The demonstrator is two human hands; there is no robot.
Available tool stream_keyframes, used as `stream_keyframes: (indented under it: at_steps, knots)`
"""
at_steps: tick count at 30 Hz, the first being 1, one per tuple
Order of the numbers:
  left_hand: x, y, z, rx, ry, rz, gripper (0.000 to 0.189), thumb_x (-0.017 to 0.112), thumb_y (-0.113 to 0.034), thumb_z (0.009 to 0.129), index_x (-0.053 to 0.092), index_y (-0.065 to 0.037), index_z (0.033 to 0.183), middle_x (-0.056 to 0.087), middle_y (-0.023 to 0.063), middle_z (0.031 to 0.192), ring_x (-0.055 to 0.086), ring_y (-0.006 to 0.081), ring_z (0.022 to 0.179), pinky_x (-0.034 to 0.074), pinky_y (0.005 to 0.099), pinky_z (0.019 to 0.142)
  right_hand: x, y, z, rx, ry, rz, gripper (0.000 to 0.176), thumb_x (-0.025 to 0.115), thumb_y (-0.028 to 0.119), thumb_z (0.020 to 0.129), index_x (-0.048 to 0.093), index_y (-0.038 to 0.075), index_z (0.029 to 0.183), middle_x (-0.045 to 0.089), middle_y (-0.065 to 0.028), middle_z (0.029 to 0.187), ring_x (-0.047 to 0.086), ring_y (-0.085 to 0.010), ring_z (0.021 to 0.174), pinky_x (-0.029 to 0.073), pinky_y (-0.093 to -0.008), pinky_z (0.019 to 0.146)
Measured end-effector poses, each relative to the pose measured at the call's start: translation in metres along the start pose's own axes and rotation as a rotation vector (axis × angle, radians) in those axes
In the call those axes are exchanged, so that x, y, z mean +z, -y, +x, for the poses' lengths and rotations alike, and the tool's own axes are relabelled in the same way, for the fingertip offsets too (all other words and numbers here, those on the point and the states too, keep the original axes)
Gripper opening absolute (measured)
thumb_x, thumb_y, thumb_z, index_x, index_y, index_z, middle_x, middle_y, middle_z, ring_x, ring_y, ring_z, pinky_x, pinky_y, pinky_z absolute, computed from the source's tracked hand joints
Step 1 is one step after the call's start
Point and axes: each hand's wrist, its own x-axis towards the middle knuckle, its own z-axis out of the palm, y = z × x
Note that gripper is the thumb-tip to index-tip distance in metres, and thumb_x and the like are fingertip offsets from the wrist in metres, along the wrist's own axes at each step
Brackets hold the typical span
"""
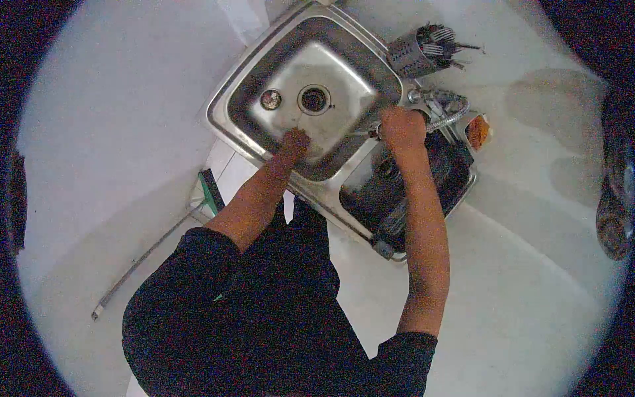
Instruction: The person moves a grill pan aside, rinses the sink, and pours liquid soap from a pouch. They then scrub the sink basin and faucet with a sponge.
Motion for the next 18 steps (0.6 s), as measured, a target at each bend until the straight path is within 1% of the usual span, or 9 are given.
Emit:
stream_keyframes:
  at_steps: [2, 5, 9, 11, 12, 15, 18]
  knots:
    - [0.023, 0.004, 0.013, -0.038, 0.036, -0.03, 0.017, 0.061, -0.015, 0.083, 0.072, -0.011, 0.095, 0.066, 0.0095, 0.107, 0.062, 0.0268, 0.106, 0.049, 0.0429, 0.087, -0.009, 0.002, -0.001, 0.001, 0.067, -0.003, 0.028, 0.075, 0.028, 0.07, 0.07, 0.006, 0.087, 0.069, -0.016, 0.089, 0.068, -0.0321, 0.084, 0.054, -0.0448, 0.073]
    - [0.046, 0.004, 0.023, -0.086, 0.045, -0.084, 0.019, 0.059, -0.017, 0.084, 0.071, -0.009, 0.096, 0.065, 0.0107, 0.109, 0.062, 0.0282, 0.107, 0.049, 0.0443, 0.087, -0.017, 0.006, -0.006, -0.025, 0.001, -0.012, 0.019, 0.062, 0.024, 0.078, 0.07, 0.008, 0.083, 0.069, -0.0152, 0.083, 0.069, -0.0304, 0.08, 0.054, -0.0442, 0.068]
    - [0.053, 0.003, 0.03, -0.145, 0.019, -0.156, 0.023, 0.056, -0.018, 0.085, 0.069, -0.006, 0.099, 0.064, 0.0124, 0.111, 0.061, 0.0305, 0.107, 0.048, 0.0464, 0.089, -0.027, 0.008, -0.009, -0.022, -0.005, 0.064, 0.027, 0.07, 0.032, 0.076, 0.07, 0.006, 0.083, 0.069, -0.0162, 0.083, 0.068, -0.0323, 0.081, 0.054, -0.0447, 0.069]
    - [0.049, 0.004, 0.028, -0.121, -0.01, -0.145, 0.025, 0.055, -0.021, 0.085, 0.068, -0.005, 0.099, 0.064, 0.0141, 0.111, 0.061, 0.0332, 0.107, 0.047, 0.0467, 0.091, -0.025, 0.008, -0.006, -0.013, 0.0, 0.074, 0.033, 0.073, 0.038, 0.075, 0.07, 0.007, 0.086, 0.067, -0.016, 0.082, 0.067, -0.0333, 0.082, 0.053, -0.045, 0.07]
    - [0.043, 0.004, 0.027, -0.108, -0.025, -0.14, 0.027, 0.054, -0.022, 0.085, 0.068, -0.004, 0.099, 0.063, 0.0149, 0.111, 0.06, 0.0345, 0.106, 0.047, 0.0468, 0.092, -0.026, 0.008, -0.007, -0.008, 0.003, 0.077, 0.032, 0.073, 0.038, 0.075, 0.07, 0.007, 0.085, 0.067, -0.0159, 0.081, 0.067, -0.0334, 0.081, 0.053, -0.0453, 0.07]
    - [-0.012, 0.002, 0.021, -0.192, 0.027, -0.403, 0.035, 0.057, -0.031, 0.083, 0.067, -0.002, 0.1, 0.064, 0.0186, 0.105, 0.061, 0.033, 0.104, 0.047, 0.0456, 0.091, -0.028, 0.007, -0.009, -0.014, -0.004, 0.087, 0.031, 0.071, 0.038, 0.076, 0.07, 0.008, 0.082, 0.067, -0.0157, 0.079, 0.067, -0.0337, 0.079, 0.053, -0.0458, 0.069]
    - [0.029, -0.003, 0.079, -0.348, -0.083, -0.999, 0.041, 0.059, -0.037, 0.079, 0.067, -0.003, 0.101, 0.065, 0.019, 0.1, 0.064, 0.0297, 0.098, 0.051, 0.0441, 0.084, -0.022, 0.004, -0.008, -0.062, -0.046, 0.091, 0.031, 0.07, 0.039, 0.077, 0.07, 0.008, 0.082, 0.067, -0.0157, 0.079, 0.066, -0.0342, 0.078, 0.052, -0.0461, 0.068]
